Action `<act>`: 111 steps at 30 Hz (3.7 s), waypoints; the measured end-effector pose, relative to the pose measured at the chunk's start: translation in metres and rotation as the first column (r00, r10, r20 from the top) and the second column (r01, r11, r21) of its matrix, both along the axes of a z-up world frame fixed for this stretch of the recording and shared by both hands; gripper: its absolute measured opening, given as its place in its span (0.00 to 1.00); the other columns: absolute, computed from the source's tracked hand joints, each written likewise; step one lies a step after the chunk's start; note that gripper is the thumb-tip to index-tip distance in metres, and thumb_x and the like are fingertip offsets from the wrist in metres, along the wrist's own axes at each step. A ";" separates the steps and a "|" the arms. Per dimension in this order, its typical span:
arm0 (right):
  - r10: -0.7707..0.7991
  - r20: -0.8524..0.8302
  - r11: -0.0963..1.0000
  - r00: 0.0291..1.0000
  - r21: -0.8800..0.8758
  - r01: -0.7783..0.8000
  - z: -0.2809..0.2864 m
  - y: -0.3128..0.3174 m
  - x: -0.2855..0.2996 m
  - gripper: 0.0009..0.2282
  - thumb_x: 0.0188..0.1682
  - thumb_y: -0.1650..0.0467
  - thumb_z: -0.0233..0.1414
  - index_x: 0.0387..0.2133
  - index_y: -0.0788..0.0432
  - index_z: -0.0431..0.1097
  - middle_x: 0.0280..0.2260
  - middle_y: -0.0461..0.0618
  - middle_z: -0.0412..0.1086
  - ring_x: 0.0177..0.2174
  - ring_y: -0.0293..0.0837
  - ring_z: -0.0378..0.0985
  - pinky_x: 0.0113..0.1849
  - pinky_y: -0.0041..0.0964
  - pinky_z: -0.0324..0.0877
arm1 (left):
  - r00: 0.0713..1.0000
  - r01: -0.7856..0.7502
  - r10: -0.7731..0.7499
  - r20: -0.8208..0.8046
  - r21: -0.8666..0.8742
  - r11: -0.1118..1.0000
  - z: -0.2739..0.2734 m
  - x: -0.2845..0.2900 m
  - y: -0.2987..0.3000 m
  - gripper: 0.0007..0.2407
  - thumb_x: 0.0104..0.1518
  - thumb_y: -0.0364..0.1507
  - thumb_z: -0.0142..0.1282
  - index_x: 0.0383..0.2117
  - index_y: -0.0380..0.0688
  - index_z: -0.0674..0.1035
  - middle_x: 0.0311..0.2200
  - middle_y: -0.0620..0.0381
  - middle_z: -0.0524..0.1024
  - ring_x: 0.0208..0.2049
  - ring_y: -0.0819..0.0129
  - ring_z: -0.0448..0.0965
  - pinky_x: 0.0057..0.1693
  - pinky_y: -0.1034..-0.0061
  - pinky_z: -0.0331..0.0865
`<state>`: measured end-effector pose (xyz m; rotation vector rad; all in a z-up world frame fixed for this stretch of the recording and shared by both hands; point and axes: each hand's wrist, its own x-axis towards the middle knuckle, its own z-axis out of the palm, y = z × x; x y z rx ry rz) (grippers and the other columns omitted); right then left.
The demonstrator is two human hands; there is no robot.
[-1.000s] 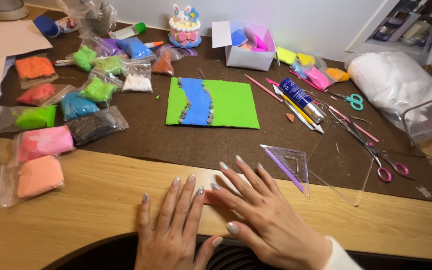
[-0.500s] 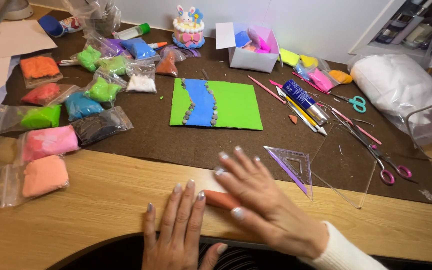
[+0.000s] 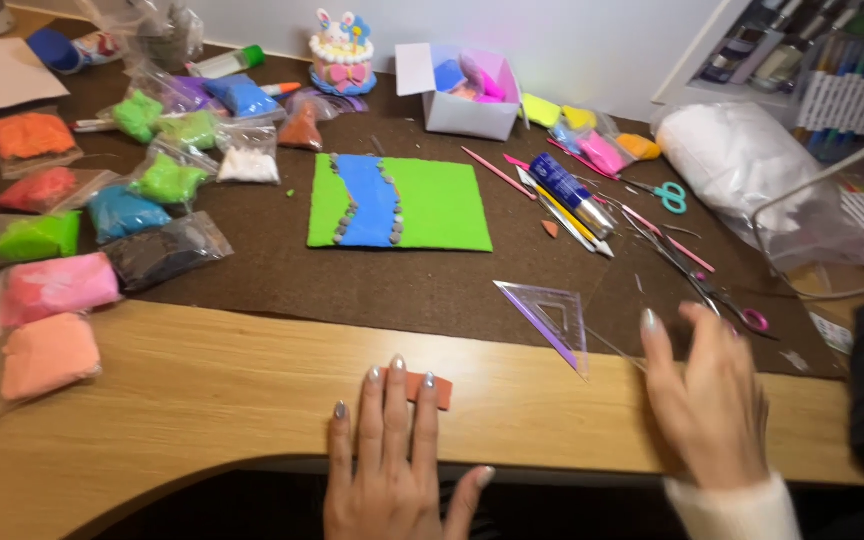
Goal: Constructing a miniature bridge scene using various colors of modeling clay, placing small stones along a river, and using a triangle ruler for alignment.
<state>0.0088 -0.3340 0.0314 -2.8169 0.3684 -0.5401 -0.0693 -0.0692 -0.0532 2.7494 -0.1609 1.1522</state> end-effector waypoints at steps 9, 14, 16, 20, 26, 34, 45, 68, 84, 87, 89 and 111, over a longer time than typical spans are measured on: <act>-0.013 -0.295 0.999 0.956 0.030 0.023 0.048 0.029 0.047 0.38 0.40 0.43 0.53 0.55 0.59 0.65 0.57 0.61 0.63 0.60 0.56 0.60 0.60 0.55 0.57 | 0.991 0.118 -0.124 0.043 0.117 0.986 -0.007 0.006 0.024 0.34 0.63 0.58 0.30 0.64 0.45 0.69 0.66 0.46 0.66 0.67 0.54 0.64 0.70 0.53 0.49; 0.263 -0.034 0.957 0.964 -0.119 -0.265 0.013 -0.016 0.052 0.25 0.45 0.55 0.56 0.51 0.56 0.70 0.50 0.57 0.68 0.52 0.55 0.67 0.55 0.50 0.60 | 0.980 0.160 -0.168 0.105 0.077 0.984 -0.010 0.006 0.024 0.30 0.65 0.55 0.31 0.62 0.46 0.71 0.64 0.51 0.69 0.66 0.58 0.67 0.69 0.53 0.51; 0.352 0.149 0.921 0.924 -0.232 -0.313 0.004 -0.043 0.062 0.20 0.48 0.61 0.57 0.50 0.60 0.72 0.48 0.61 0.70 0.50 0.59 0.68 0.54 0.49 0.60 | 0.976 0.175 -0.184 0.115 0.087 0.981 -0.015 0.005 0.029 0.30 0.66 0.54 0.32 0.61 0.43 0.71 0.64 0.51 0.70 0.66 0.57 0.68 0.69 0.51 0.50; 0.162 -0.062 0.975 0.985 -0.146 -0.170 0.026 -0.068 0.067 0.25 0.47 0.57 0.56 0.55 0.59 0.70 0.52 0.59 0.71 0.53 0.58 0.71 0.55 0.51 0.62 | 0.970 0.200 -0.209 0.123 0.078 0.977 -0.011 0.007 0.028 0.28 0.66 0.52 0.33 0.57 0.43 0.73 0.62 0.50 0.71 0.65 0.56 0.69 0.67 0.52 0.57; 0.001 -0.237 0.953 0.971 -0.293 -0.073 0.013 -0.143 0.094 0.28 0.49 0.58 0.52 0.62 0.56 0.64 0.59 0.65 0.66 0.56 0.69 0.67 0.57 0.56 0.60 | 0.965 0.216 -0.222 0.137 0.056 0.975 -0.010 -0.001 0.029 0.27 0.67 0.51 0.34 0.58 0.45 0.73 0.61 0.51 0.72 0.63 0.59 0.71 0.66 0.53 0.58; 0.552 -0.101 0.833 0.828 0.021 -0.553 0.024 -0.012 0.069 0.30 0.39 0.57 0.61 0.56 0.54 0.68 0.56 0.53 0.68 0.56 0.49 0.68 0.59 0.47 0.57 | 0.957 0.247 -0.247 0.152 0.014 0.969 -0.012 0.006 0.027 0.25 0.65 0.51 0.40 0.54 0.46 0.76 0.58 0.53 0.75 0.60 0.63 0.74 0.65 0.53 0.60; 0.412 -0.412 0.904 0.813 0.073 -0.421 0.016 0.020 0.088 0.26 0.27 0.52 0.73 0.29 0.49 0.66 0.32 0.42 0.68 0.35 0.41 0.66 0.37 0.36 0.59 | 0.969 0.238 -0.219 0.113 -0.198 0.951 0.039 0.005 0.088 0.21 0.61 0.41 0.51 0.55 0.39 0.75 0.57 0.49 0.75 0.60 0.55 0.74 0.68 0.51 0.60; 0.872 0.198 0.423 0.448 0.158 -0.892 -0.010 0.134 0.023 0.04 0.53 0.70 0.49 0.33 0.57 0.69 0.16 0.43 0.70 0.11 0.41 0.62 0.19 0.32 0.58 | 0.966 0.232 -0.242 0.088 0.117 0.966 -0.014 0.006 0.042 0.24 0.67 0.48 0.39 0.58 0.48 0.76 0.60 0.57 0.74 0.61 0.67 0.73 0.64 0.66 0.58; 0.901 0.218 0.365 0.376 0.090 -0.927 -0.012 0.128 0.031 0.04 0.54 0.70 0.49 0.32 0.57 0.69 0.15 0.42 0.64 0.12 0.40 0.61 0.20 0.32 0.59 | 0.964 0.258 -0.264 0.039 0.114 0.959 -0.013 0.005 0.044 0.23 0.66 0.47 0.42 0.58 0.48 0.75 0.62 0.57 0.73 0.62 0.67 0.71 0.66 0.66 0.55; 0.907 0.205 0.357 0.368 0.087 -0.930 -0.014 0.129 0.031 0.05 0.55 0.69 0.49 0.33 0.57 0.69 0.16 0.42 0.66 0.12 0.41 0.63 0.20 0.33 0.59 | 0.962 0.266 -0.271 0.033 0.107 0.958 -0.013 0.004 0.044 0.22 0.66 0.46 0.42 0.58 0.48 0.75 0.62 0.57 0.72 0.62 0.66 0.71 0.66 0.65 0.54; 0.908 0.197 0.359 0.368 0.085 -0.930 -0.016 0.127 0.031 0.05 0.55 0.69 0.49 0.33 0.57 0.69 0.17 0.43 0.66 0.12 0.42 0.63 0.20 0.33 0.59 | 0.963 0.263 -0.268 0.032 0.109 0.959 -0.014 0.005 0.044 0.22 0.65 0.47 0.42 0.58 0.48 0.75 0.62 0.57 0.72 0.62 0.66 0.70 0.66 0.65 0.54; 0.940 0.163 0.283 0.301 0.122 -0.951 -0.012 0.129 0.031 0.08 0.55 0.72 0.48 0.25 0.58 0.62 0.19 0.40 0.74 0.14 0.46 0.71 0.20 0.36 0.63 | 0.965 0.258 -0.261 0.009 0.134 0.957 -0.010 0.003 0.046 0.24 0.61 0.46 0.47 0.59 0.48 0.75 0.63 0.57 0.71 0.63 0.66 0.70 0.66 0.66 0.54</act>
